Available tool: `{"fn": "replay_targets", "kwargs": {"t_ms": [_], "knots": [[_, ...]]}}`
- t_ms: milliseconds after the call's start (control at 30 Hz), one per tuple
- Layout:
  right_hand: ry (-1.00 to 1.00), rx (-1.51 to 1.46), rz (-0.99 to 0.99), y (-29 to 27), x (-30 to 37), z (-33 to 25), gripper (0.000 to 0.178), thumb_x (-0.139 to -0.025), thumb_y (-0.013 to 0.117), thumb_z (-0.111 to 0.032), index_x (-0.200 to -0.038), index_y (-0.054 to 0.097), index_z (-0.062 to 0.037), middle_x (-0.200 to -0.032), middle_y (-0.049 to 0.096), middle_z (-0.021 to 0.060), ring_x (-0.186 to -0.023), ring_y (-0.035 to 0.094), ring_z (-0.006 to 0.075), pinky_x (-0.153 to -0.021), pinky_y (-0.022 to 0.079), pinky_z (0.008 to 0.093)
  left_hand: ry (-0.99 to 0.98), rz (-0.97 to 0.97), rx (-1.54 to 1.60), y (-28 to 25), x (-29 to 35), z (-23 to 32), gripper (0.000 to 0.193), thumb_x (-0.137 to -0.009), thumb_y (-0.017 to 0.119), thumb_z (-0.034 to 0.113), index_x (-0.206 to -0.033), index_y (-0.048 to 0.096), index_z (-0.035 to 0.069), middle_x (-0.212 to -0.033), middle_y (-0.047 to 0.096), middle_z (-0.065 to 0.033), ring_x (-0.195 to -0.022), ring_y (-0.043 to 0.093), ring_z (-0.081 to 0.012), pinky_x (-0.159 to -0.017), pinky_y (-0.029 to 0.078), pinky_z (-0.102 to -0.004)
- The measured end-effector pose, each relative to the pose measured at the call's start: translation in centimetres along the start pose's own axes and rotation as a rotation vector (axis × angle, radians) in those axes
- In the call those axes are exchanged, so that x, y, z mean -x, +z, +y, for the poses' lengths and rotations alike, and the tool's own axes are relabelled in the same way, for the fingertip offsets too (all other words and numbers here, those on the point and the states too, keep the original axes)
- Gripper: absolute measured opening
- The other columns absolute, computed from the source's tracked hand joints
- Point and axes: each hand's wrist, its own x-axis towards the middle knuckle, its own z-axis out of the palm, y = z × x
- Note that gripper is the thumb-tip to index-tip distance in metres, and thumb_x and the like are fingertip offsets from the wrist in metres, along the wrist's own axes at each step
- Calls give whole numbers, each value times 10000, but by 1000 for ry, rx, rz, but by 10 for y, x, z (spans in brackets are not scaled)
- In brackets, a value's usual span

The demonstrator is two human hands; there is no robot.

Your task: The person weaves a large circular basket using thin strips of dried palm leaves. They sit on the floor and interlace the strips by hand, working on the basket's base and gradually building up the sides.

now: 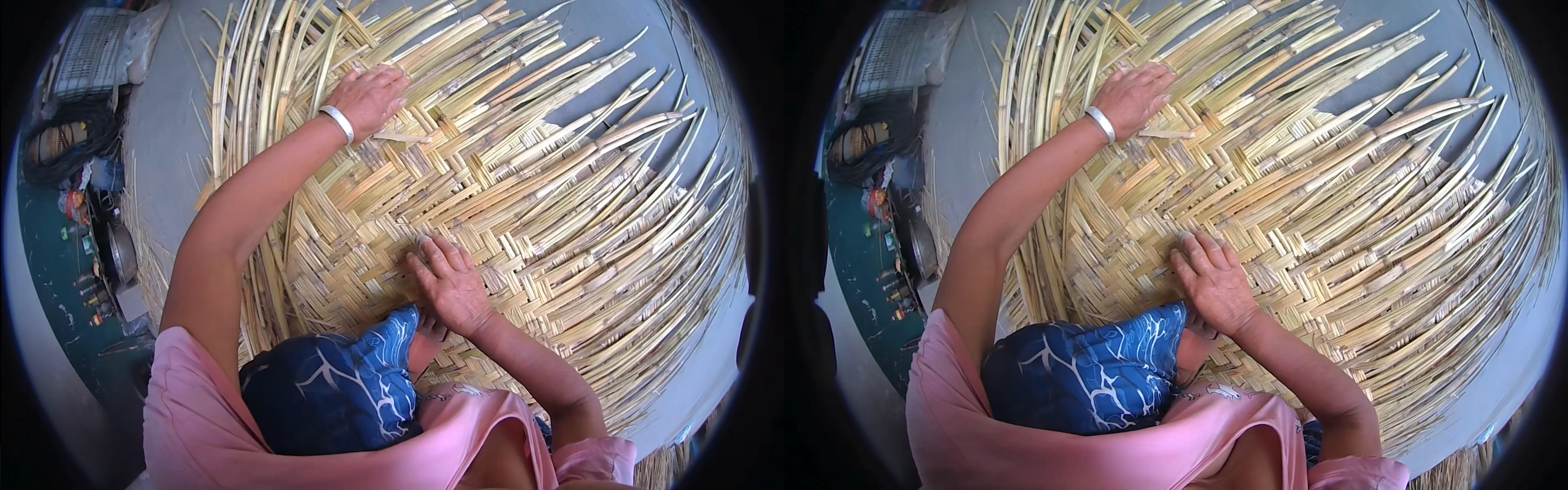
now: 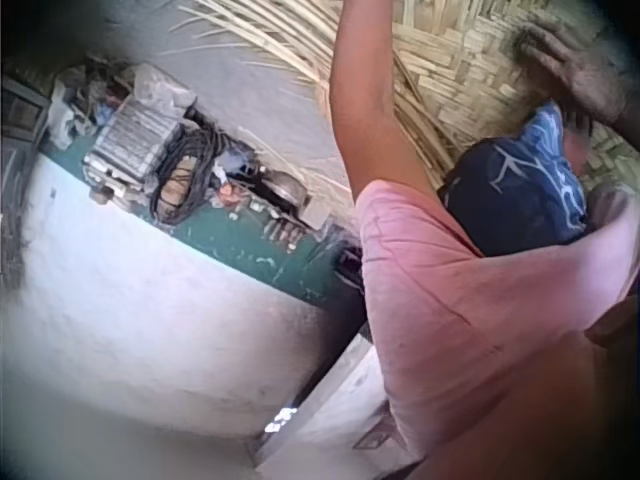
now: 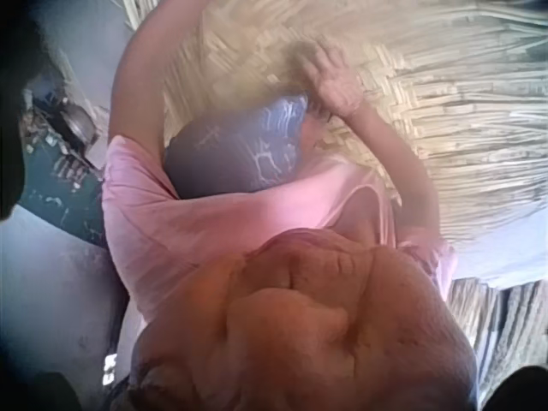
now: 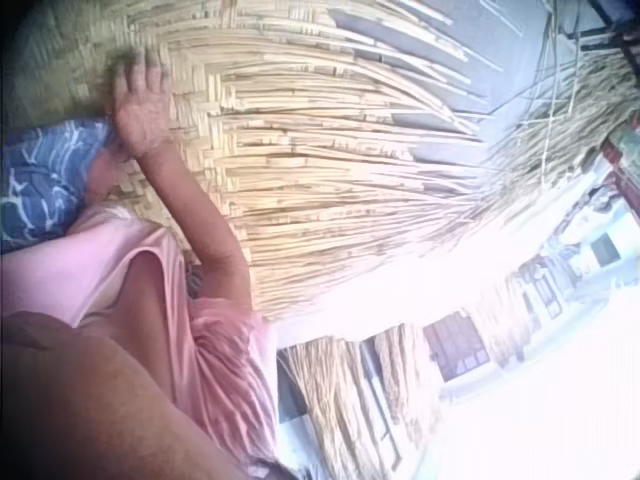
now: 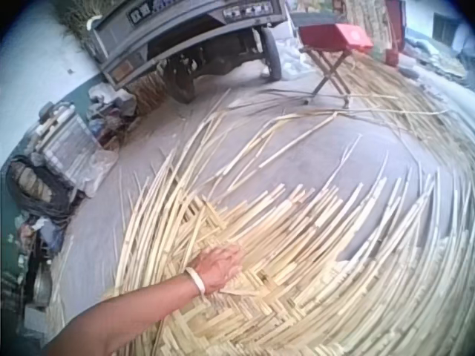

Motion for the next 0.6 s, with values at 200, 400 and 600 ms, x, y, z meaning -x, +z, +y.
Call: {"fn": "replay_targets", "kwargs": {"t_ms": [200,400,600], "knots": [[14,53,-58,-5,40,-1,433,-809,496,-205,-1219,523,-72,-1325,432,156,-1253,383,301,-1032,304,452,-202,0,2,-3,12,26,454,-935,430,304,-1360,382,151,-1427,354,-61,-1341,282,-241,-1089,210,-469],[76,53,151,-21,83,-2,323,-773,583,-139,-1087,577,-64,-1175,536,158,-1127,480,322,-917,404,432,-693,221,134,-1,80,27,567,-835,608,304,-1326,404,107,-1423,335,-121,-1326,284,-305,-1067,243,-466],[213,55,201,-12,146,-1,293,-758,580,-129,-1047,599,-85,-1162,549,134,-1098,497,310,-917,411,405,-944,-12,401,-26,140,0,367,-792,628,242,-1120,560,91,-1155,552,-136,-1081,527,-350,-876,451,-452]]}}
